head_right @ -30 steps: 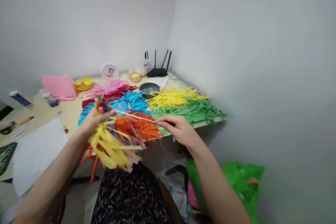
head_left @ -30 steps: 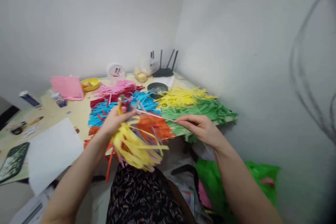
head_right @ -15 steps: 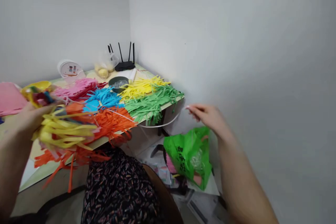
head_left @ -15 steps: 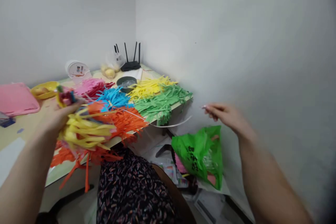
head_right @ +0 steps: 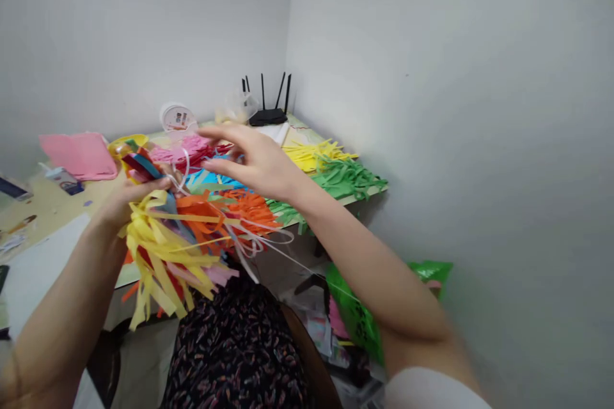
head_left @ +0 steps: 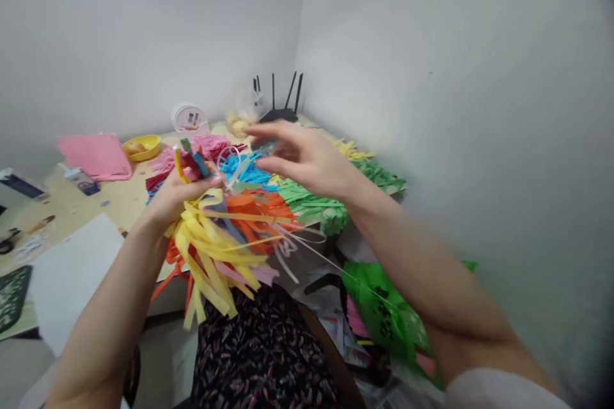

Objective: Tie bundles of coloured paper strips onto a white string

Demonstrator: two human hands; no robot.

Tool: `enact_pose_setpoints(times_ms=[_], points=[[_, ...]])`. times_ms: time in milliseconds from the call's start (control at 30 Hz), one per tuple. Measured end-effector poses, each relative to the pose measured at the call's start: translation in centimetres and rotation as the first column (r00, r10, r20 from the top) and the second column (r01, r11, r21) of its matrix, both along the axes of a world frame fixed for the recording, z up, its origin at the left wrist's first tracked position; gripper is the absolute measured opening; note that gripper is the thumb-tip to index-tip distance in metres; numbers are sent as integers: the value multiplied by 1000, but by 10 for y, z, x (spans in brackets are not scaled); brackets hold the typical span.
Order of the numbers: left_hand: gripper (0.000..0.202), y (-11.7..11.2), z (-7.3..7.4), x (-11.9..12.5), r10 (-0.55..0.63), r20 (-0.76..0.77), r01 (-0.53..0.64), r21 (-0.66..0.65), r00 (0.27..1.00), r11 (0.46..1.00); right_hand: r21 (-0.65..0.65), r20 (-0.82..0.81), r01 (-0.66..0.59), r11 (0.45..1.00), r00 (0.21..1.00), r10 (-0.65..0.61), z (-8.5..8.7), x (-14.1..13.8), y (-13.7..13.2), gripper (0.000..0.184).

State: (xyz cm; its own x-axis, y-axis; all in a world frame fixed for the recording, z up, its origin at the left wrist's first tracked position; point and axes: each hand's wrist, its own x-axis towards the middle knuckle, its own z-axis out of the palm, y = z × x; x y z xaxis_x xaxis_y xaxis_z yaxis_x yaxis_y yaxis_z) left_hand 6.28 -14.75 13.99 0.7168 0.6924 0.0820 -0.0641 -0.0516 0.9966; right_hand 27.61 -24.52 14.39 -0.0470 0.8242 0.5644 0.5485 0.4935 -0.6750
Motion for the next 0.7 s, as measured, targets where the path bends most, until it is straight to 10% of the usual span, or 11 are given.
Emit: enact_pose_setpoints(times_ms=[100,233,300,400,533,700], points=[[21,15,2,-29,176,5,-176,44,984,983,-461,-89,-90,883,995,56,-80,33,-41,52],[23,37,2,-62,435,30,-436,46,900,899,-894,-241,-283,348,957,159,-195,75,-125,49],[24,46,0,-73,522,36,-523,18,852,852,-928,-201,-198,317,979,25,-219,95,-160,50],[27,52,-3,-80,530,-30,-530,14,847,848,-908,-43,4,419,994,-103,-188,107,-171,56],[24,38,-5,-66,324,-148,-312,101,934,945,-641,90,156,752,988,-128,-72,74,-112,42],[19,10,-8,-44,125,-3,-123,167,992,978,-245,179,-91,965,974,137,33,-16,-18,19]])
